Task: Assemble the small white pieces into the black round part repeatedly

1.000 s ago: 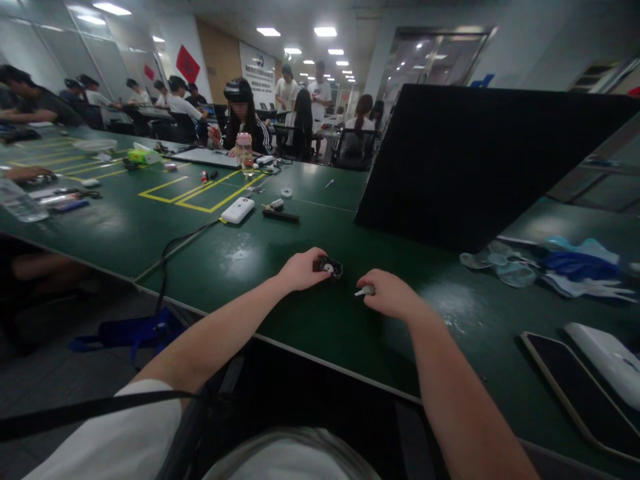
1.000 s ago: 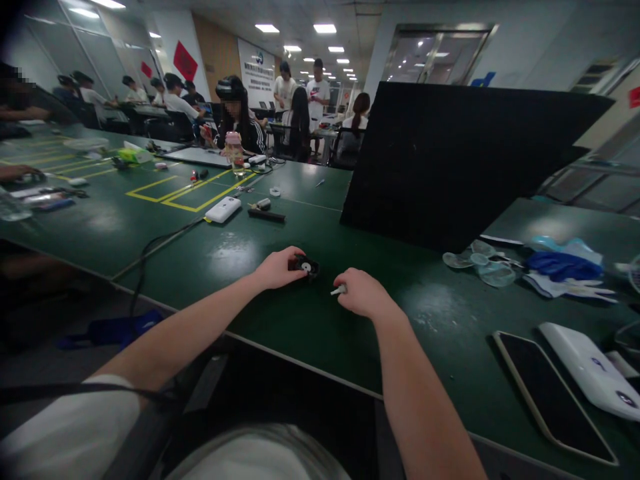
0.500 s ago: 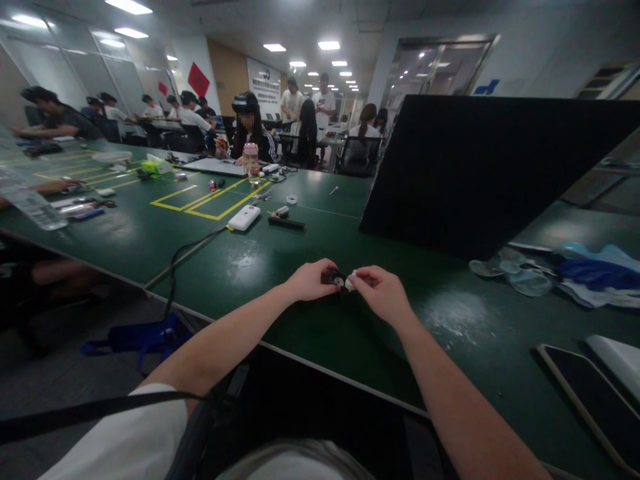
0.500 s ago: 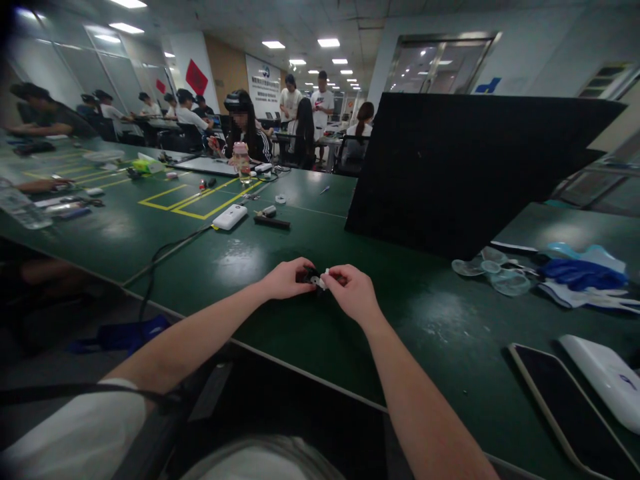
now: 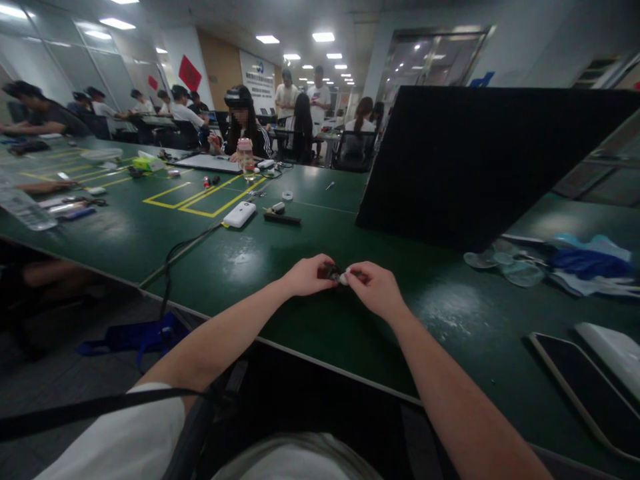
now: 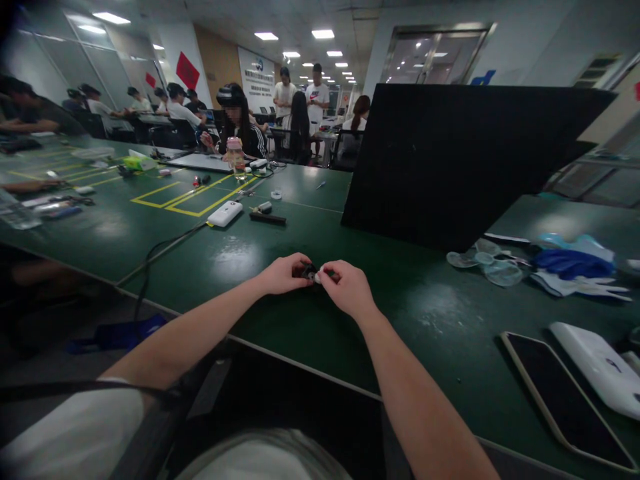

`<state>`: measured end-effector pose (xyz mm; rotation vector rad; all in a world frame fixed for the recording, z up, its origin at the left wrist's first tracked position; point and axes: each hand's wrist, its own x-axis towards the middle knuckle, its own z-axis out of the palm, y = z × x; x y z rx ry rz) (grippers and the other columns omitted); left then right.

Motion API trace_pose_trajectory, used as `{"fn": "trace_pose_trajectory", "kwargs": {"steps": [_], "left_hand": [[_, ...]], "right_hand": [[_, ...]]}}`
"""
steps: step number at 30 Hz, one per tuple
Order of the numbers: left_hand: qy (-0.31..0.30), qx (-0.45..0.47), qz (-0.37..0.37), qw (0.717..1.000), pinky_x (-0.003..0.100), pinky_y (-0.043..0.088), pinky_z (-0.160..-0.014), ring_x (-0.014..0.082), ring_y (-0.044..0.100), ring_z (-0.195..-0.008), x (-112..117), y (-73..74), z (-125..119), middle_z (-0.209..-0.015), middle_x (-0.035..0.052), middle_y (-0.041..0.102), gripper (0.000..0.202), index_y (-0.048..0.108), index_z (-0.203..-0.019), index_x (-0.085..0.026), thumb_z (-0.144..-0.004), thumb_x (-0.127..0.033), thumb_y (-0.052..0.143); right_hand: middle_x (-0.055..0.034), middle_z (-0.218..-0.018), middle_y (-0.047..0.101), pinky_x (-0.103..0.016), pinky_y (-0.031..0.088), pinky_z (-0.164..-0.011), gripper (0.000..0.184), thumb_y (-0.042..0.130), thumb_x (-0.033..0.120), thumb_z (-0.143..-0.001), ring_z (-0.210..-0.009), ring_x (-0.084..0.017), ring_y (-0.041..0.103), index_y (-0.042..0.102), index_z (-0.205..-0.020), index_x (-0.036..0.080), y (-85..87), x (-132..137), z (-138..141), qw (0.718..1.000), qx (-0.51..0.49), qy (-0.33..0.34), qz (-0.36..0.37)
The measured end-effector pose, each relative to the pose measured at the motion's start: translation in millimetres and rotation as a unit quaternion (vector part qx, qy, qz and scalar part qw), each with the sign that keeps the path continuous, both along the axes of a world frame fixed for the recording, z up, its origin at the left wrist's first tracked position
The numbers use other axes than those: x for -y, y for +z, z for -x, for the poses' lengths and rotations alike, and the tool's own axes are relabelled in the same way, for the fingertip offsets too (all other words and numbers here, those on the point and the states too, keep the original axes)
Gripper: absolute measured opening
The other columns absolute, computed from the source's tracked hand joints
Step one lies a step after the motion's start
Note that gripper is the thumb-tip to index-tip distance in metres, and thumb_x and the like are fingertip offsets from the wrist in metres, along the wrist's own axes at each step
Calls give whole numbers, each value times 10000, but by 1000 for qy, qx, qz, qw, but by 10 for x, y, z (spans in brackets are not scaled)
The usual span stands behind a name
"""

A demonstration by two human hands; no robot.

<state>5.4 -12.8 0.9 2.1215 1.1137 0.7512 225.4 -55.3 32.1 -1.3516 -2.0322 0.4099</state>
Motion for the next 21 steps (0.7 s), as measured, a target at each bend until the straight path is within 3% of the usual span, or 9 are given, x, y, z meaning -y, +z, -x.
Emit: {"fn": "trace_pose_trajectory", "kwargs": {"steps": [10, 16, 21], "left_hand": [[-2, -10, -7, 1000, 374, 561, -819, 220, 728, -897, -2, 22, 9, -1023, 49, 758, 521, 568, -1212, -226, -773, -429, 761], [8, -13, 0, 1000, 362, 560, -797, 212, 720, -874, 6, 17, 11, -1007, 46, 750, 524, 558, -1218, -232, -776, -431, 754], [-7, -23, -8, 1000, 359, 560, -798, 212, 715, -872, 8, 47, 34, -1005, 43, 741, 565, 555, -1283, -246, -784, -430, 746]], "right_hand": [[-60, -1008, 721, -349, 537, -711, 223, 600, 381, -920, -792, -192, 654, 715, -1025, 222, -13, 15, 13, 999, -46, 16, -9], [-50, -1003, 723, -352, 534, -713, 220, 605, 384, -906, -794, -191, 654, 720, -1003, 225, -61, -17, 22, 999, -6, 13, 44], [-48, -1002, 714, -329, 510, -695, 201, 612, 376, -895, -782, -179, 640, 720, -970, 223, -32, 2, 28, 999, 5, 14, 30]]}}
